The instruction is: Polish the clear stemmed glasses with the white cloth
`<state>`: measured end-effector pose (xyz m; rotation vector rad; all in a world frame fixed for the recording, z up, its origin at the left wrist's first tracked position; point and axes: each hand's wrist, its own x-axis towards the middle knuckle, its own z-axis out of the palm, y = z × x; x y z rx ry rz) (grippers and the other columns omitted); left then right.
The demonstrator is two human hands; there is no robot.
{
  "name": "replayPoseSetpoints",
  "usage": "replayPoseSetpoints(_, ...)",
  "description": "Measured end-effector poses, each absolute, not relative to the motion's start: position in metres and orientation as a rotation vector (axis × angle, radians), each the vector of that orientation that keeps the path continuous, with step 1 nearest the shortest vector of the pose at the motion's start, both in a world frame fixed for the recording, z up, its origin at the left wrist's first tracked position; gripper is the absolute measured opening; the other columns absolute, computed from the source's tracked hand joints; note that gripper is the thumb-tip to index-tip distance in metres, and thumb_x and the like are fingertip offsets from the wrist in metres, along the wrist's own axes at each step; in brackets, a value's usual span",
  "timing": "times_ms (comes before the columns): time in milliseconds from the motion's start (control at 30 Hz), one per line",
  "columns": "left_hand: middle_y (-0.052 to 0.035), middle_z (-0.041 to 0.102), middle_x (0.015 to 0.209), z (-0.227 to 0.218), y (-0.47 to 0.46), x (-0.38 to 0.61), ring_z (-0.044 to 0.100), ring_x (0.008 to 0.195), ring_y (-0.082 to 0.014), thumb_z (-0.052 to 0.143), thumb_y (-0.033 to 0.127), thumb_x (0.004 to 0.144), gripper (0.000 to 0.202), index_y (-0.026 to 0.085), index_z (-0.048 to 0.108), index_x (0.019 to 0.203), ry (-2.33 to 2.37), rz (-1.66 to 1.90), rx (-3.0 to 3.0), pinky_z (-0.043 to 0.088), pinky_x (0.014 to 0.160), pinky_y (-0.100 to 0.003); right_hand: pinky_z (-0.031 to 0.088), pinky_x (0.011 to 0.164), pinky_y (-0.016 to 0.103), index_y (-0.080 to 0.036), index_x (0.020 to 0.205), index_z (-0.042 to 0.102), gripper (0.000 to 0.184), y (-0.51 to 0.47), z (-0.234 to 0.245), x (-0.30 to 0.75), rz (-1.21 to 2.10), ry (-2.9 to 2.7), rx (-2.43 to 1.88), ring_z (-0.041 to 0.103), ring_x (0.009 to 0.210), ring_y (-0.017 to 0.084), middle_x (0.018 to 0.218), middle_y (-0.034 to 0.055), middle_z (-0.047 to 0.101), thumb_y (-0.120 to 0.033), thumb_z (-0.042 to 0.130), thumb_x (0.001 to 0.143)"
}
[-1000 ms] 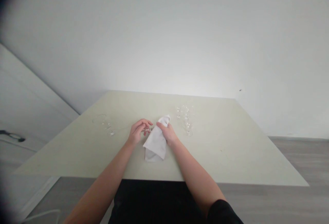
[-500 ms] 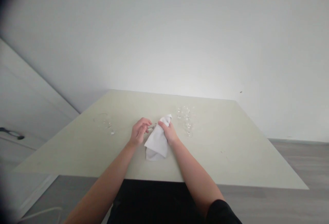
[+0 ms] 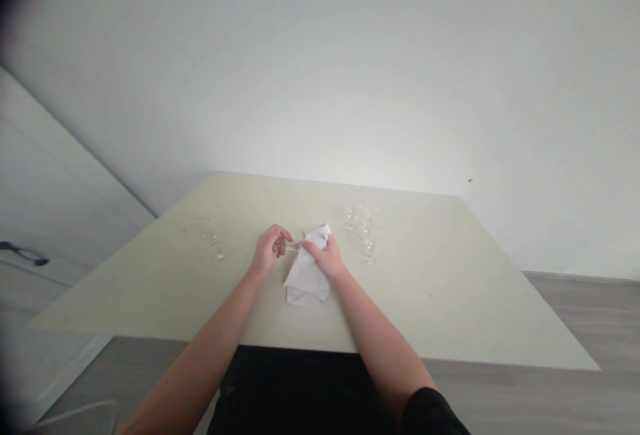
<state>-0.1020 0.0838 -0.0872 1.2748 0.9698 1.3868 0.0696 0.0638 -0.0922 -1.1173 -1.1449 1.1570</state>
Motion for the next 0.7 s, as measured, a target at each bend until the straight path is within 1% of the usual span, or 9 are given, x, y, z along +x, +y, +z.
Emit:
replayPoseSetpoints(67,-0.0024,0.061,0.067,-0.086,0.08,-0.104,0.048,0.053,-0.011,0.061,0.047,0.081,0.031,0.018,0.066,0.072,0.88,1.488,1.48,0.037,0.05,-0.024,0.048,0.063,0.03,-0.021,0.087,0.058,0.045,0.065,-0.093,0.067,1.355,-0.961,-1.156,0.057,0.063,0.016,0.071,-0.0016,0.062,-0.052,0.08,0.062)
replayPoseSetpoints(133,-0.0044,0.063,0.071,-0.085,0.078,-0.104,0.05,0.057,-0.0117,0.062,0.043,0.082,0.03,0.017,0.067,0.069,0.847,1.455,1.59,0.04,0.054,-0.024,0.048,0.062,0.03,-0.02,0.087,0.059,0.046,0.065,-0.092,0.067,1.417,-0.92,-1.144,0.057,0.063,0.015,0.071,-0.0017,0.063,-0.051,0.081,0.061)
replayPoseSetpoints(200,-0.0027,0.057,0.06,-0.085,0.08,-0.103,0.045,0.053,-0.0111,0.059,0.039,0.081,0.03,0.016,0.067,0.063,0.916,1.403,1.513,0.035,0.052,-0.024,0.048,0.065,0.03,-0.02,0.087,0.06,0.045,0.064,-0.092,0.069,1.356,-1.024,-1.122,0.057,0.066,0.015,0.074,-0.001,0.064,-0.048,0.083,0.061)
replayPoseSetpoints(300,0.0001,0.046,0.048,-0.088,0.087,-0.098,0.034,0.043,-0.0091,0.055,0.034,0.076,0.028,0.017,0.063,0.056,1.052,1.369,1.166,0.023,0.044,-0.023,0.048,0.072,0.032,-0.02,0.091,0.06,0.044,0.063,-0.091,0.075,1.124,-1.295,-1.109,0.058,0.074,0.017,0.082,0.0008,0.065,-0.043,0.084,0.062)
replayPoseSetpoints(400,-0.0019,0.05,0.049,-0.092,0.094,-0.095,0.028,0.038,-0.0079,0.052,0.033,0.071,0.026,0.018,0.055,0.05,1.083,1.303,1.012,0.015,0.04,-0.024,0.049,0.083,0.035,-0.02,0.096,0.06,0.045,0.062,-0.09,0.08,0.866,-1.529,-1.04,0.059,0.086,0.02,0.092,0.0029,0.064,-0.037,0.085,0.063)
replayPoseSetpoints(500,-0.0022,0.05,0.048,-0.093,0.096,-0.095,0.025,0.036,-0.0078,0.052,0.035,0.071,0.028,0.018,0.053,0.048,1.067,1.269,1.009,0.014,0.039,-0.025,0.047,0.091,0.037,-0.021,0.099,0.062,0.044,0.062,-0.09,0.079,0.768,-1.61,-0.947,0.06,0.096,0.022,0.1,0.0047,0.064,-0.034,0.084,0.063)
replayPoseSetpoints(567,-0.0007,0.047,0.047,-0.091,0.092,-0.096,0.026,0.038,-0.0082,0.052,0.037,0.074,0.031,0.018,0.054,0.05,1.053,1.298,1.018,0.016,0.04,-0.025,0.049,0.085,0.036,-0.021,0.094,0.061,0.041,0.063,-0.092,0.077,0.861,-1.5,-1.0,0.061,0.088,0.021,0.092,0.0033,0.063,-0.038,0.084,0.064)
replayPoseSetpoints(633,0.0004,0.045,0.048,-0.088,0.086,-0.096,0.032,0.043,-0.0095,0.054,0.039,0.077,0.032,0.018,0.06,0.055,1.021,1.367,1.093,0.022,0.044,-0.024,0.05,0.073,0.034,-0.021,0.09,0.058,0.041,0.066,-0.096,0.073,1.058,-1.267,-1.093,0.059,0.074,0.018,0.082,0.0012,0.062,-0.046,0.08,0.067)
replayPoseSetpoints(700,-0.0009,0.049,0.053,-0.086,0.081,-0.096,0.042,0.05,-0.0115,0.059,0.04,0.079,0.031,0.017,0.064,0.059,0.945,1.452,1.284,0.03,0.05,-0.025,0.05,0.065,0.033,-0.021,0.089,0.058,0.042,0.07,-0.1,0.071,1.265,-1.032,-1.152,0.06,0.067,0.018,0.076,0.0011,0.063,-0.054,0.076,0.069)
